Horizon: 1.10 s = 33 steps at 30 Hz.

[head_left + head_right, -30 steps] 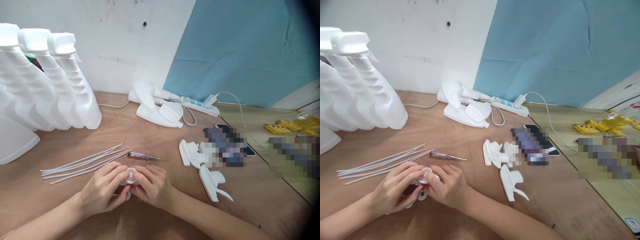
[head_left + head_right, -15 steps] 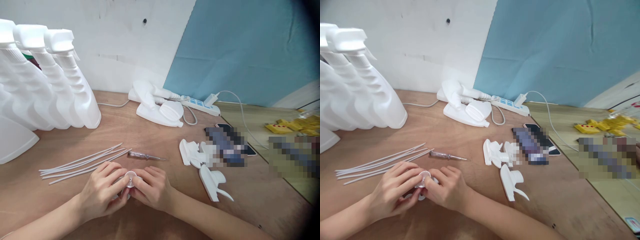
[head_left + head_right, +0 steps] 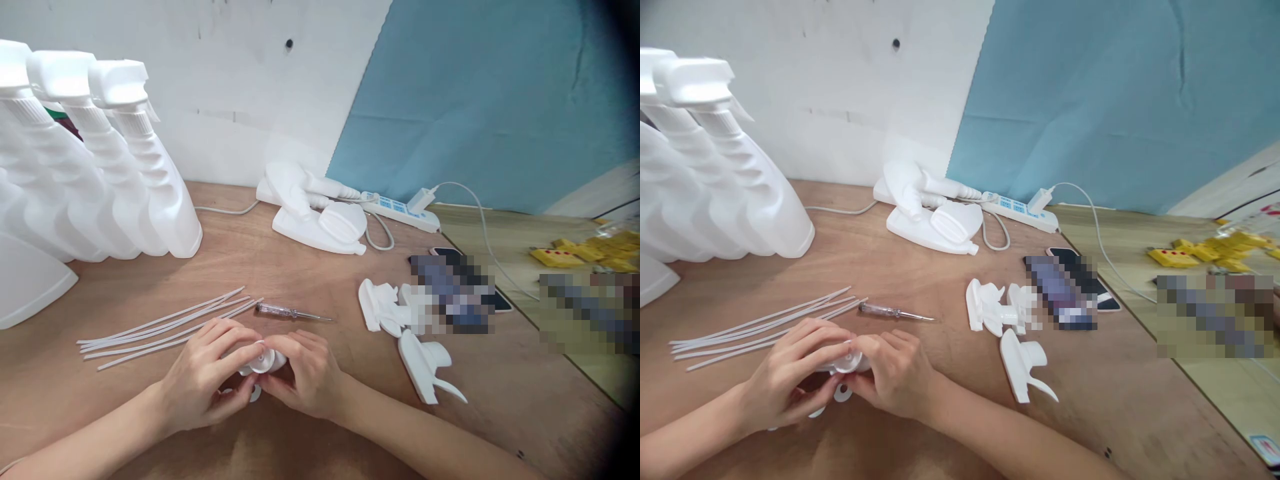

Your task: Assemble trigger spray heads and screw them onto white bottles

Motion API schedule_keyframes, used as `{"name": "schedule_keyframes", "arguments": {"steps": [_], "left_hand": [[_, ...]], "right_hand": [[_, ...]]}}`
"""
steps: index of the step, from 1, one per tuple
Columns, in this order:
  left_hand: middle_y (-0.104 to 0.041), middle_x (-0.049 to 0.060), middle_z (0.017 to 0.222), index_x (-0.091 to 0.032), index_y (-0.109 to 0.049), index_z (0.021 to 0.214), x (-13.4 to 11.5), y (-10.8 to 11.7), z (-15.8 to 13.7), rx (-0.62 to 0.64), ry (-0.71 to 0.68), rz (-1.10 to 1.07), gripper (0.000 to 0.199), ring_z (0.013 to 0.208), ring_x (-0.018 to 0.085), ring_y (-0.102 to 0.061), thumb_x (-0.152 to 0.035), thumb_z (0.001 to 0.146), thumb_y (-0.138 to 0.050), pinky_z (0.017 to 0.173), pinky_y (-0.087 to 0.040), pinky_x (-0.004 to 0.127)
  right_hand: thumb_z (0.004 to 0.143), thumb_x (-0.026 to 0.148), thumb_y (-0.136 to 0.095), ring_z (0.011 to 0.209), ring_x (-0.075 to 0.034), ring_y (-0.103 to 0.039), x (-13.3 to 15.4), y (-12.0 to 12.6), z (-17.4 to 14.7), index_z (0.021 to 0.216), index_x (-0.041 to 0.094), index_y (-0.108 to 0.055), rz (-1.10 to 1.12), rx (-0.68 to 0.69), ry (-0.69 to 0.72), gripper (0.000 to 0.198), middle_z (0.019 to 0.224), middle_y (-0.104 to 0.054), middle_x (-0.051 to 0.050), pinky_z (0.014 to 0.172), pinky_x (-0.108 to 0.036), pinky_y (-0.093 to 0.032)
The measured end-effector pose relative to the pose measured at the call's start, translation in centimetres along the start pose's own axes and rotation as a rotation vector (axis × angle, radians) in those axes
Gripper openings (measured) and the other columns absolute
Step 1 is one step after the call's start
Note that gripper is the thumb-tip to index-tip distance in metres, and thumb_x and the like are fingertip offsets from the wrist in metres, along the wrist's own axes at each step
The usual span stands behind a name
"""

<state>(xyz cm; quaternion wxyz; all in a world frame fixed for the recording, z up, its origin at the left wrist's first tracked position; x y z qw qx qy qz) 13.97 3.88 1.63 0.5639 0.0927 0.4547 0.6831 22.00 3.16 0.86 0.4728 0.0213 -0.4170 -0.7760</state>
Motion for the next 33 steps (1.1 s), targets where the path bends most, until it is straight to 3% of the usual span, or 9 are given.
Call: {"name": "schedule_keyframes", "arguments": {"steps": [9, 13, 17, 21, 27, 33], "left_hand": [[-0.055, 0.011, 0.092, -0.016, -0.051, 0.098, 0.2, -0.5, 0.1, 0.058, 0.025, -0.101, 0.027, 0.078, 0.018, -0.051, -0.011, 0.072, -0.048, 0.069, -0.044, 0.034], [-0.054, 0.010, 0.090, -0.015, -0.051, 0.095, 0.0, -0.5, -0.1, 0.062, 0.028, -0.161, 0.021, 0.075, 0.018, -0.050, -0.015, 0.074, -0.047, 0.066, -0.044, 0.033], [-0.056, 0.010, 0.089, -0.015, -0.051, 0.097, -0.3, -0.4, 0.0, 0.049, 0.010, -0.149, 0.023, 0.075, 0.018, -0.051, -0.014, 0.074, -0.048, 0.066, -0.044, 0.033], [-0.059, 0.008, 0.084, -0.016, -0.051, 0.095, -0.9, -0.2, 0.2, 0.018, -0.048, -0.084, 0.025, 0.072, 0.016, -0.053, -0.010, 0.070, -0.051, 0.066, -0.044, 0.031], [-0.060, 0.008, 0.084, -0.016, -0.050, 0.095, -1.0, -0.1, 0.0, -0.007, -0.061, -0.062, 0.029, 0.073, 0.016, -0.054, -0.007, 0.068, -0.052, 0.067, -0.044, 0.031], [-0.060, 0.008, 0.086, -0.016, -0.050, 0.097, -0.8, -0.3, 0.0, 0.016, -0.048, -0.066, 0.028, 0.072, 0.015, -0.054, -0.008, 0.070, -0.053, 0.066, -0.044, 0.029]], "right_hand": [[0.081, 0.033, -0.053, 0.061, -0.014, -0.060, 0.6, -0.1, 0.4, 0.100, 0.015, -0.042, 0.003, 0.039, 0.056, 0.028, 0.078, -0.066, -0.004, 0.055, -0.025, -0.042], [0.082, 0.043, -0.044, 0.057, -0.015, -0.056, 0.7, 0.4, 0.2, 0.102, 0.014, -0.045, 0.147, 0.039, 0.091, 0.035, 0.075, -0.064, -0.005, 0.053, -0.028, -0.042], [0.084, 0.022, -0.038, 0.066, -0.014, -0.058, -0.9, 1.7, 0.1, 0.101, 0.016, -0.048, 0.263, -0.061, -0.039, 0.021, 0.080, -0.063, -0.005, 0.060, -0.028, -0.046], [0.081, 0.008, -0.041, 0.082, -0.015, -0.056, -2.4, 1.0, 0.6, 0.099, 0.018, -0.052, 0.086, -0.043, -0.166, 0.023, 0.089, -0.064, -0.005, 0.072, -0.029, -0.047], [0.084, 0.012, -0.045, 0.103, -0.019, -0.047, -2.6, -1.9, 2.1, 0.110, 0.019, -0.054, -0.190, 0.071, -0.029, 0.028, 0.110, -0.062, -0.003, 0.087, -0.034, -0.040], [0.083, 0.014, -0.048, 0.093, -0.019, -0.049, -4.1, -3.5, 2.7, 0.099, 0.019, -0.059, -0.300, 0.118, -0.038, 0.020, 0.090, -0.066, -0.004, 0.082, -0.034, -0.037]]}}
Point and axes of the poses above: each hand's wrist, its own z-axis towards the middle knuckle, its own y-axis out of the back of the hand, x = y × z, the point moved 10 cm from there along z, towards the middle knuckle
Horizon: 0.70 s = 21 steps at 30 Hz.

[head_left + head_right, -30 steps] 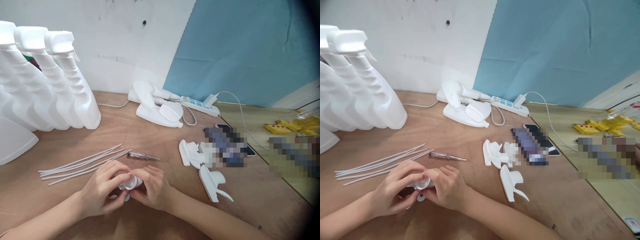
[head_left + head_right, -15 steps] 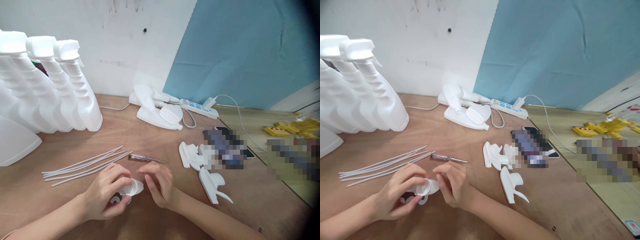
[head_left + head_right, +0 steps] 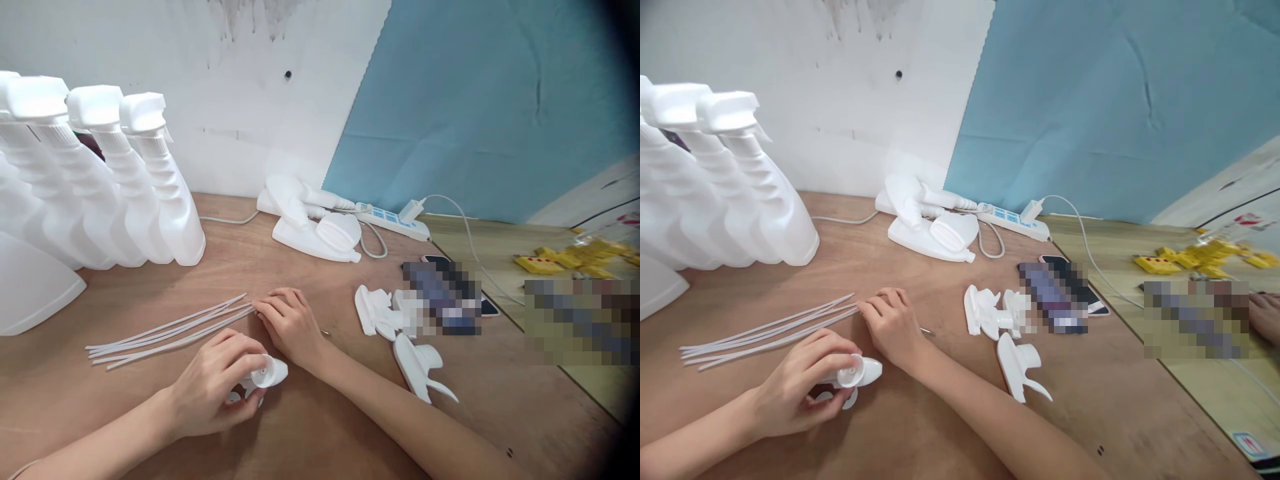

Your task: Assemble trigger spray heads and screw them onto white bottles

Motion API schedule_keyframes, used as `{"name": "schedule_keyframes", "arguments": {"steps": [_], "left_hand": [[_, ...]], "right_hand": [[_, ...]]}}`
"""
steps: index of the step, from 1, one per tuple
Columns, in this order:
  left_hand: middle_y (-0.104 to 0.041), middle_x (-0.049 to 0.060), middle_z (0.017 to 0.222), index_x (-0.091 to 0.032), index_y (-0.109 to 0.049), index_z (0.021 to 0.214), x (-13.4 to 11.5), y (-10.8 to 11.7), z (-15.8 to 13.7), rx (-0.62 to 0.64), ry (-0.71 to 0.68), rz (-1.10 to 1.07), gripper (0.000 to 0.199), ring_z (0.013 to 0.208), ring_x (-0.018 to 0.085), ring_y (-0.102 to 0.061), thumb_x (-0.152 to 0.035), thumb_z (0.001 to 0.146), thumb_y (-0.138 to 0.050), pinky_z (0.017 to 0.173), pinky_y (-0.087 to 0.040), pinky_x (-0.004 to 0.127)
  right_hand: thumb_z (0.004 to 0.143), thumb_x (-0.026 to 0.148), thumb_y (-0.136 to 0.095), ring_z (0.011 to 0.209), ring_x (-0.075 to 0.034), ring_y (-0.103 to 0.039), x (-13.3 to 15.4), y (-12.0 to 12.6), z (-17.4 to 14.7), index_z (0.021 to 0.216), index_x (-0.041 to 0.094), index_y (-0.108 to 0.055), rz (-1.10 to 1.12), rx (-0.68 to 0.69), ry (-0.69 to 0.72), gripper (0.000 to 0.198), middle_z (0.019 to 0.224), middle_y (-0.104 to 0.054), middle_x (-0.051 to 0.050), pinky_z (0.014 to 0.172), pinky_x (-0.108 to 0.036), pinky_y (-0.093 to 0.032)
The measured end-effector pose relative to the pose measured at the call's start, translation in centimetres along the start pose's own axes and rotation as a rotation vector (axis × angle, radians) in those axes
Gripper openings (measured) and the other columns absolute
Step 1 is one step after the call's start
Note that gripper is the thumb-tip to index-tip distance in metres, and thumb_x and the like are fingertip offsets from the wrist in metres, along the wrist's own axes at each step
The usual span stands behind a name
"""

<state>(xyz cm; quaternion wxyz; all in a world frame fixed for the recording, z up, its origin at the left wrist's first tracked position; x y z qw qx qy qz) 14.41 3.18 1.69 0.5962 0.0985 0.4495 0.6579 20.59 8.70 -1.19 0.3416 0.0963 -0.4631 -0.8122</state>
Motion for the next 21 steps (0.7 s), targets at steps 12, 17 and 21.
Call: {"name": "schedule_keyframes", "arguments": {"steps": [12, 17, 21], "left_hand": [[-0.060, 0.004, 0.086, -0.018, -0.046, 0.098, 3.8, 0.2, -1.0, -0.046, 0.331, -0.072, 0.023, 0.072, 0.013, -0.056, -0.017, 0.076, -0.053, 0.066, -0.046, 0.026], [-0.060, 0.003, 0.085, -0.018, -0.047, 0.096, 4.0, 0.8, -0.8, -0.084, 0.360, -0.063, 0.021, 0.072, 0.013, -0.057, -0.017, 0.077, -0.053, 0.065, -0.047, 0.024], [-0.060, 0.003, 0.085, -0.018, -0.047, 0.095, 4.3, 0.8, -0.6, -0.077, 0.392, -0.088, 0.019, 0.071, 0.012, -0.057, -0.017, 0.077, -0.053, 0.064, -0.047, 0.023]], "right_hand": [[0.084, 0.022, -0.047, 0.076, -0.018, -0.045, -0.1, 0.0, 0.2, 0.071, 0.017, -0.055, -0.167, 0.080, -0.022, 0.016, 0.075, -0.056, -0.004, 0.069, -0.032, -0.033], [0.085, 0.018, -0.046, 0.075, -0.019, -0.045, -1.0, -0.5, 0.0, 0.075, 0.015, -0.052, -0.187, 0.103, -0.112, 0.012, 0.076, -0.056, -0.006, 0.068, -0.033, -0.034], [0.086, 0.015, -0.042, 0.075, -0.018, -0.048, -1.5, 0.2, -0.1, 0.078, 0.015, -0.051, -0.065, 0.026, -0.156, 0.012, 0.076, -0.059, -0.006, 0.069, -0.033, -0.037]]}}
Point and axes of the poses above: each hand's wrist, its own z-axis towards the middle knuckle, its own y-axis out of the back of the hand, x = y × z, the point moved 10 cm from there along z, towards the middle knuckle
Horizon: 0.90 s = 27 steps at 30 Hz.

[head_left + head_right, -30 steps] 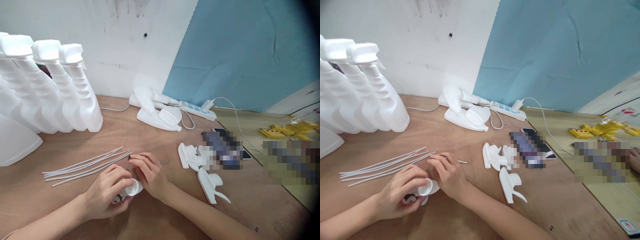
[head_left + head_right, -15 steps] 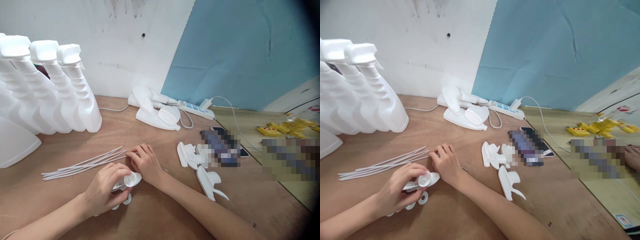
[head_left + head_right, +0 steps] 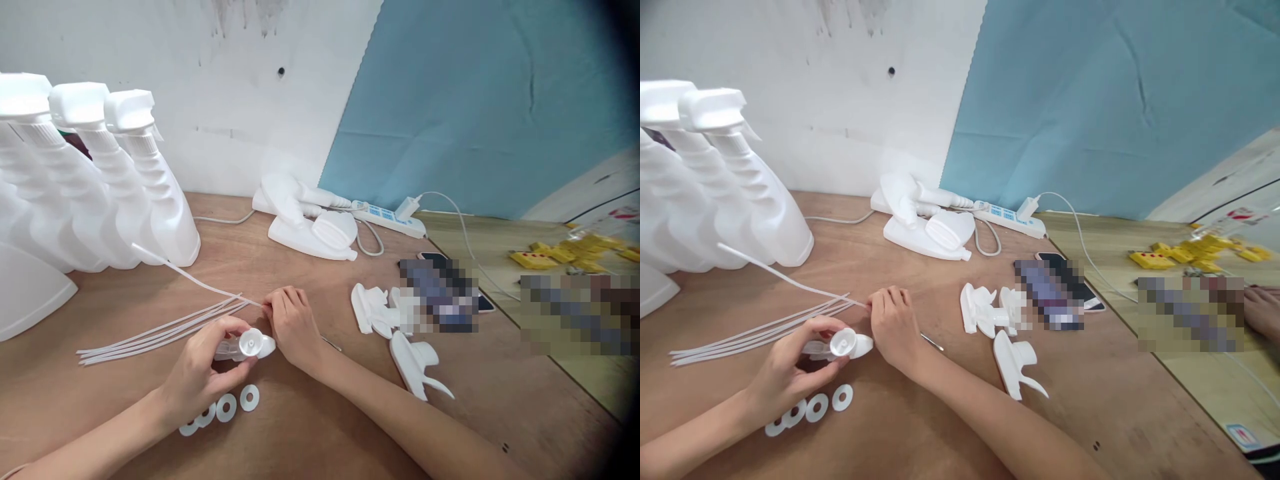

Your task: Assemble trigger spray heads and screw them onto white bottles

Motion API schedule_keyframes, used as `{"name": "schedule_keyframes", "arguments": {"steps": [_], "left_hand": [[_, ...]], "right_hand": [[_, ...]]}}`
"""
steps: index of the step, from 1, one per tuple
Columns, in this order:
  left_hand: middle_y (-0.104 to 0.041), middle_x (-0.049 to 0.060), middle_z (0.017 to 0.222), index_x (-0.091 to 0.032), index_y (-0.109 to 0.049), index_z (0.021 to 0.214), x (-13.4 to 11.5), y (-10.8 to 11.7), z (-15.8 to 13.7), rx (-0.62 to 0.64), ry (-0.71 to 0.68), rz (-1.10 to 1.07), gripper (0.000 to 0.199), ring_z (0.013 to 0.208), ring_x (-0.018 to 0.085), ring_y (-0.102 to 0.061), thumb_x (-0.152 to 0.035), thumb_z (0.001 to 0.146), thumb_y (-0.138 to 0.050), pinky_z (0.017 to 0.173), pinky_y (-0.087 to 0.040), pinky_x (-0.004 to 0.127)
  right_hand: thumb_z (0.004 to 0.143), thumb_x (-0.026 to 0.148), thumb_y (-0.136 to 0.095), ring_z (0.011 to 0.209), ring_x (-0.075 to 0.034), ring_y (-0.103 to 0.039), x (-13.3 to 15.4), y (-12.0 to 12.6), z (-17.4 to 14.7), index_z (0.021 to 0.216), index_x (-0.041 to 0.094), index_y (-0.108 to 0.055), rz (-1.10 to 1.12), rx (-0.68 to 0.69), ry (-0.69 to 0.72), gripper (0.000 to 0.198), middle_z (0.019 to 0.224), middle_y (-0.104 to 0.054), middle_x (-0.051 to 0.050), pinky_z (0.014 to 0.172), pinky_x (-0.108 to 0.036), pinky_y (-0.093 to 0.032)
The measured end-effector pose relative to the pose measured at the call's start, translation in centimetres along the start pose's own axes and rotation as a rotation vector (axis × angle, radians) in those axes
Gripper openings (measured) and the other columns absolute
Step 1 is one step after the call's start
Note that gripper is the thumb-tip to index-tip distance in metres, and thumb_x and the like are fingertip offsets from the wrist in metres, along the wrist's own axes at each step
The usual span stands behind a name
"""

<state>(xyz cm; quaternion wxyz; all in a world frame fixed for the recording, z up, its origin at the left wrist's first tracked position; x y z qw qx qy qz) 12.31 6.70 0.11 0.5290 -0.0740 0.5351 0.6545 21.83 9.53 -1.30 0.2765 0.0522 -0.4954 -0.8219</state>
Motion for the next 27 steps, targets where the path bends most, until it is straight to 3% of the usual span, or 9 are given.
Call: {"name": "schedule_keyframes", "arguments": {"steps": [4, 8, 10, 13, 17, 21, 27], "left_hand": [[-0.060, 0.002, 0.085, -0.018, -0.048, 0.094, 0.1, 0.0, 0.0, -0.001, 0.010, -0.010, 0.018, 0.070, 0.012, -0.057, -0.019, 0.078, -0.054, 0.064, -0.047, 0.023], [-0.061, 0.002, 0.085, -0.019, -0.048, 0.094, 0.4, 0.0, 0.0, -0.005, 0.045, -0.006, 0.017, 0.071, 0.012, -0.058, -0.020, 0.078, -0.054, 0.065, -0.048, 0.023], [-0.061, 0.002, 0.085, -0.019, -0.049, 0.095, 0.5, 0.1, 0.0, -0.012, 0.058, 0.002, 0.018, 0.071, 0.013, -0.058, -0.021, 0.078, -0.055, 0.065, -0.048, 0.024], [-0.062, 0.001, 0.084, -0.019, -0.050, 0.095, 0.6, 0.2, 0.1, -0.020, 0.067, 0.009, 0.018, 0.071, 0.013, -0.058, -0.022, 0.078, -0.055, 0.065, -0.048, 0.023], [-0.062, 0.001, 0.084, -0.020, -0.050, 0.095, 0.9, 0.2, 0.1, -0.018, 0.101, 0.010, 0.018, 0.071, 0.013, -0.058, -0.025, 0.078, -0.056, 0.066, -0.048, 0.023], [-0.062, 0.001, 0.086, -0.020, -0.050, 0.095, 1.3, -0.1, 0.0, 0.018, 0.124, 0.002, 0.018, 0.074, 0.013, -0.058, -0.023, 0.078, -0.056, 0.068, -0.048, 0.024], [-0.060, 0.002, 0.088, -0.019, -0.050, 0.096, 1.1, -0.1, -0.2, -0.009, 0.076, -0.039, 0.021, 0.073, 0.013, -0.057, -0.021, 0.076, -0.056, 0.066, -0.047, 0.024]], "right_hand": [[0.088, 0.017, -0.039, 0.072, -0.015, -0.054, -2.1, 1.0, -0.1, 0.082, 0.016, -0.048, 0.417, -0.070, -0.182, 0.010, 0.075, -0.059, -0.003, 0.067, -0.030, -0.042], [0.089, 0.026, -0.039, 0.063, -0.010, -0.058, -3.8, 0.3, -0.4, 0.102, 0.017, -0.046, 0.906, -0.044, -0.368, 0.018, 0.069, -0.057, 0.001, 0.059, -0.022, -0.045], [0.088, 0.029, -0.040, 0.064, -0.009, -0.057, -4.1, 0.5, -0.5, 0.106, 0.018, -0.049, 0.959, -0.072, -0.381, 0.023, 0.070, -0.057, 0.001, 0.061, -0.022, -0.045], [0.088, 0.032, -0.040, 0.062, -0.009, -0.054, -4.4, 0.9, -0.5, 0.093, 0.017, -0.055, 0.950, -0.135, -0.398, 0.021, 0.068, -0.057, 0.001, 0.060, -0.021, -0.043], [0.088, 0.034, -0.041, 0.066, -0.010, -0.056, -4.5, 0.7, -0.8, 0.085, 0.020, -0.046, 1.152, -0.209, -0.503, 0.016, 0.067, -0.062, 0.001, 0.066, -0.024, -0.045], [0.085, 0.037, -0.047, 0.073, -0.012, -0.059, -2.5, -1.0, -1.0, 0.081, 0.019, -0.049, 1.415, -0.077, -0.581, 0.017, 0.078, -0.067, -0.003, 0.073, -0.028, -0.047], [0.082, 0.034, -0.052, 0.082, -0.014, -0.059, -0.1, -2.4, -1.5, 0.080, 0.018, -0.060, 1.586, 0.081, -0.547, 0.018, 0.088, -0.065, -0.004, 0.077, -0.028, -0.045]]}}
Point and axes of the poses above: each hand's wrist, its own z-axis towards the middle knuckle, its own y-axis out of the back of the hand, x = y × z, the point moved 10 cm from there along z, towards the middle knuckle
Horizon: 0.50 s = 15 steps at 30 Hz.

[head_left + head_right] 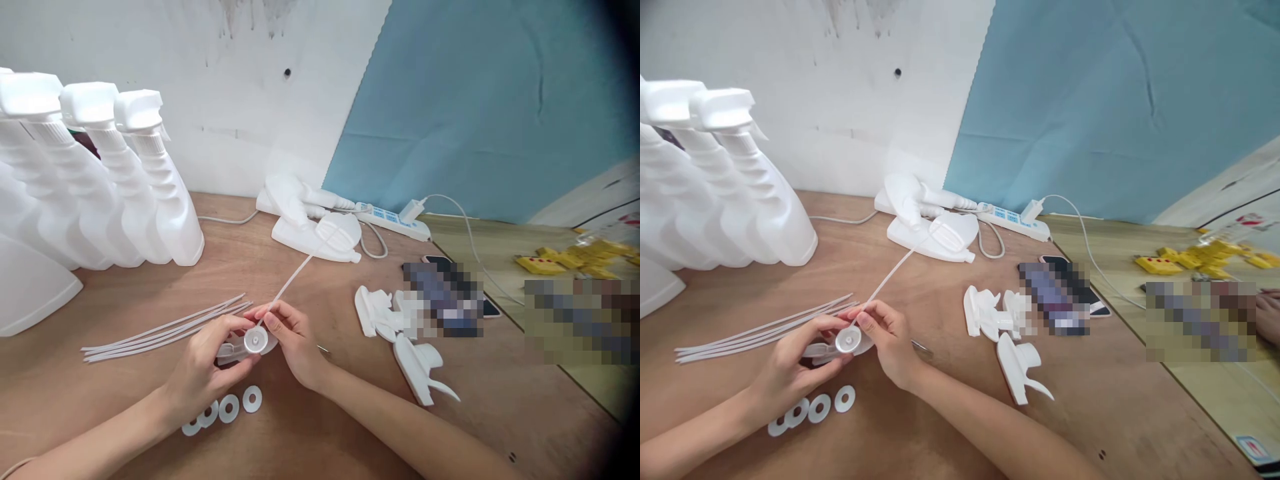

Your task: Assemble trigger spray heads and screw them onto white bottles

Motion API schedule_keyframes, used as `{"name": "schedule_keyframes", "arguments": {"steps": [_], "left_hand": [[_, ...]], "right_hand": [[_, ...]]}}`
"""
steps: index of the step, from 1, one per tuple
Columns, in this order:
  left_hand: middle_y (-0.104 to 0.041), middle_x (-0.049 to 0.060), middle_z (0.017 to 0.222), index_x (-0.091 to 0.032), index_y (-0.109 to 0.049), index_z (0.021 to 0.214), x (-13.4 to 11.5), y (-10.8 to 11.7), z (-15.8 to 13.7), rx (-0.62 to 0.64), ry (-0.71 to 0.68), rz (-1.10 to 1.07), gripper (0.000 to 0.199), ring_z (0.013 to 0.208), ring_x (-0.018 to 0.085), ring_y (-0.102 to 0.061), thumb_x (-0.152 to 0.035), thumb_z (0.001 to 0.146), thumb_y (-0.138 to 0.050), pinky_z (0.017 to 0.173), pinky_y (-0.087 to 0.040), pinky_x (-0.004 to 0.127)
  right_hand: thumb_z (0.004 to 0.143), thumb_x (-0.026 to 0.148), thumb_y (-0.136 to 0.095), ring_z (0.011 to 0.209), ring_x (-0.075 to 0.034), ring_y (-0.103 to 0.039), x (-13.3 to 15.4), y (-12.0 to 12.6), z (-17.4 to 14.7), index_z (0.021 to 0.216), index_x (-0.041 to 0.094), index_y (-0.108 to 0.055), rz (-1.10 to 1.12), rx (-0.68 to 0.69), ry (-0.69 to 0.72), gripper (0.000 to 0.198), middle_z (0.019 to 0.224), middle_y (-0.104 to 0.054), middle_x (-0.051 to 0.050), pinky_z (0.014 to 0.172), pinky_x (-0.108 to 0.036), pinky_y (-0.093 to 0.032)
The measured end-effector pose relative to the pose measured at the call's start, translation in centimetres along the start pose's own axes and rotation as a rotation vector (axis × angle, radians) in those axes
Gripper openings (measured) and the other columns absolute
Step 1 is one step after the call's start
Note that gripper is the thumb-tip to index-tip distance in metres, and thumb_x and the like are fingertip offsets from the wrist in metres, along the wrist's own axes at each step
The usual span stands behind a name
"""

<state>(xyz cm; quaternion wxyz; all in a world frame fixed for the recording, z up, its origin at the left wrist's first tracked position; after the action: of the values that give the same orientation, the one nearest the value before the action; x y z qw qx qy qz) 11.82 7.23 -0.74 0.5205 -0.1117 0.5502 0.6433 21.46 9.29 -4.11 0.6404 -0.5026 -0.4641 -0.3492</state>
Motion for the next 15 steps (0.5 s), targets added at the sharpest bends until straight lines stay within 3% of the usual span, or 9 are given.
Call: {"name": "schedule_keyframes", "arguments": {"steps": [8, 15], "left_hand": [[-0.057, 0.002, 0.085, -0.019, -0.048, 0.097, -0.35, -0.13, -0.02, 0.007, -0.051, -0.013, 0.022, 0.074, 0.013, -0.056, -0.017, 0.076, -0.056, 0.067, -0.047, 0.024], [-0.058, 0.001, 0.084, -0.020, -0.049, 0.096, -0.63, -0.03, 0.11, -0.003, -0.057, -0.002, 0.022, 0.072, 0.012, -0.056, -0.018, 0.076, -0.056, 0.067, -0.047, 0.024]], "right_hand": [[0.081, 0.029, -0.054, 0.076, -0.012, -0.057, -0.19, -0.50, -0.12, 0.073, 0.017, -0.061, 0.064, 0.061, 0.009, 0.017, 0.086, -0.062, -0.003, 0.069, -0.024, -0.043], [0.083, 0.033, -0.051, 0.077, -0.014, -0.056, -0.51, -0.45, -0.05, 0.074, 0.017, -0.059, 0.051, 0.058, -0.013, 0.019, 0.084, -0.062, -0.004, 0.072, -0.027, -0.042]]}}
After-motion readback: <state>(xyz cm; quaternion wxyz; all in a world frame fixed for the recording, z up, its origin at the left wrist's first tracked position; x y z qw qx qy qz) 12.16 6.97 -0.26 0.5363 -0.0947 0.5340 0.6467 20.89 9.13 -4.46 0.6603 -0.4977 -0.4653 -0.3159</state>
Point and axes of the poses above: each hand's wrist, its own z-axis towards the middle knuckle, its own y-axis out of the back of the hand, x = y × z, the point moved 10 cm from there along z, towards the middle knuckle
